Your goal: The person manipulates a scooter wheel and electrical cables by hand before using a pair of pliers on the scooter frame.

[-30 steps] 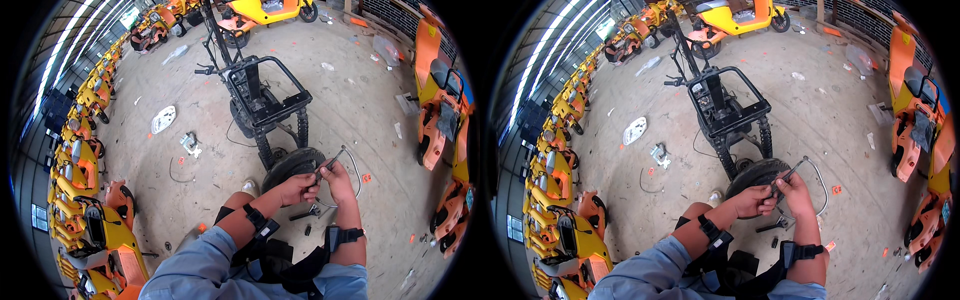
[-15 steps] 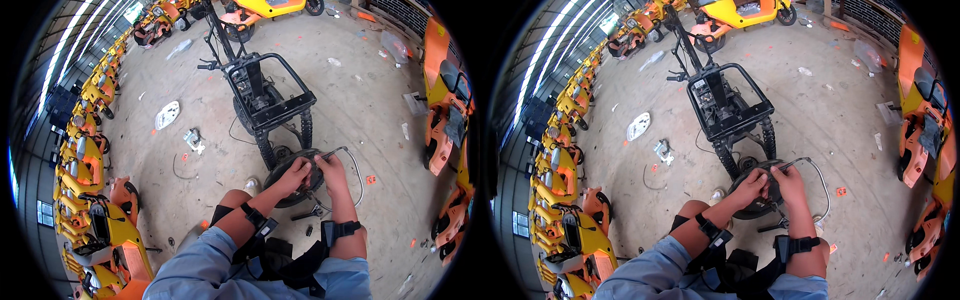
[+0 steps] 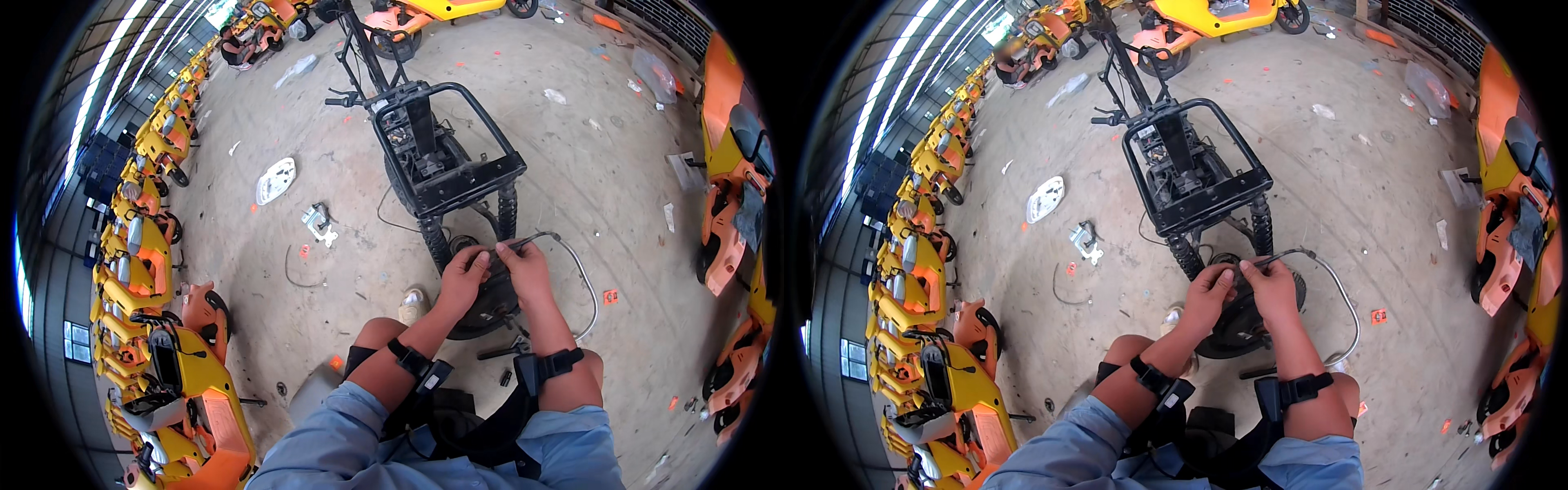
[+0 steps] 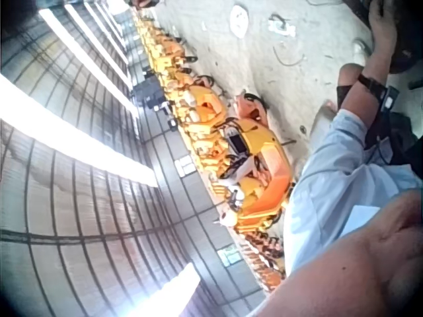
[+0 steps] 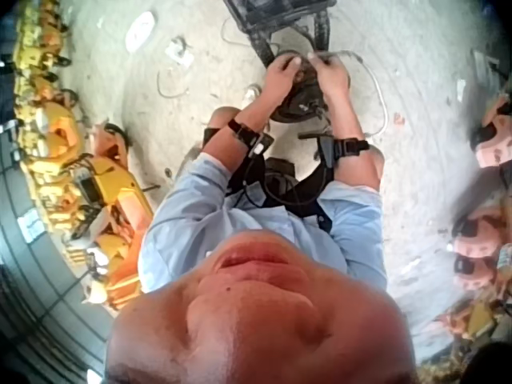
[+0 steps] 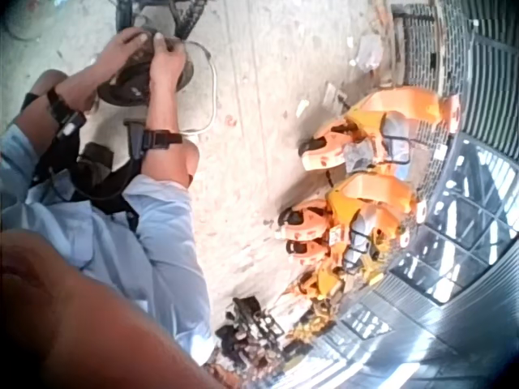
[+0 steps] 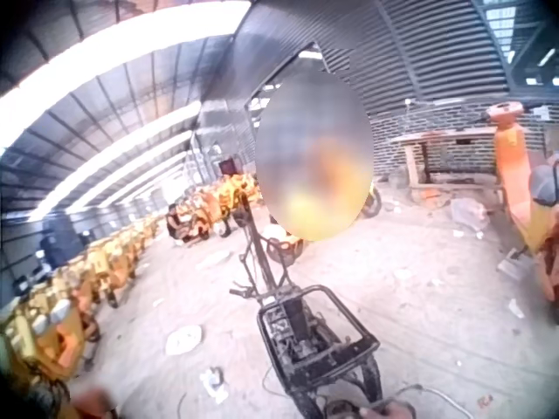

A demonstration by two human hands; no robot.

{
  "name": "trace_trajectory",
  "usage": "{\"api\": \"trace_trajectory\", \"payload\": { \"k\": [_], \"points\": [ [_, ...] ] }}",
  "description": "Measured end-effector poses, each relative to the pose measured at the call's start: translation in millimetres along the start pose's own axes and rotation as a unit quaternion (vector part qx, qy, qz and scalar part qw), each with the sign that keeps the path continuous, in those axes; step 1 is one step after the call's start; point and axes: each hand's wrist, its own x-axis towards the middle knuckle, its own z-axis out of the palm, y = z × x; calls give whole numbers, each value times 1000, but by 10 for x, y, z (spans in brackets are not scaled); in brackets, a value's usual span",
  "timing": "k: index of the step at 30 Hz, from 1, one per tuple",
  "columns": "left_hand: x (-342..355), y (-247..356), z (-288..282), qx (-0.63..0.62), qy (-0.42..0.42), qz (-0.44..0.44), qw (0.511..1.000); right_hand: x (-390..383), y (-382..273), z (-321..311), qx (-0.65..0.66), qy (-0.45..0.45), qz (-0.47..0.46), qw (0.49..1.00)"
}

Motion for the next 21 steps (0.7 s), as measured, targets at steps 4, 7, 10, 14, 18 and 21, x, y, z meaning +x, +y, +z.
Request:
{"api": "trace_trajectory", "payload": {
  "k": [4,7,10,14,18,21],
  "points": [
    [-6,-46,52,-58,-17,-36,998,-21,-118,-104,-45,-26,0,999],
    [-60,-81,104,-112,-28,-81,990,-81,-112,-160,13,-60,32,998],
    [-150,-74,115,-136,-6,-112,984,-143,-129,-158,39,-102,66,992],
    [-189,-41,251,-127,-13,-130,983,-113,31,-310,2,-74,22,997],
    [-286,-4,324,-123,-21,-158,979,-270,-82,-392,10,-72,5,997],
    [-330,-77,346,-162,-43,-178,970,-364,-119,-401,1,-62,-4,998]
  ]
}}
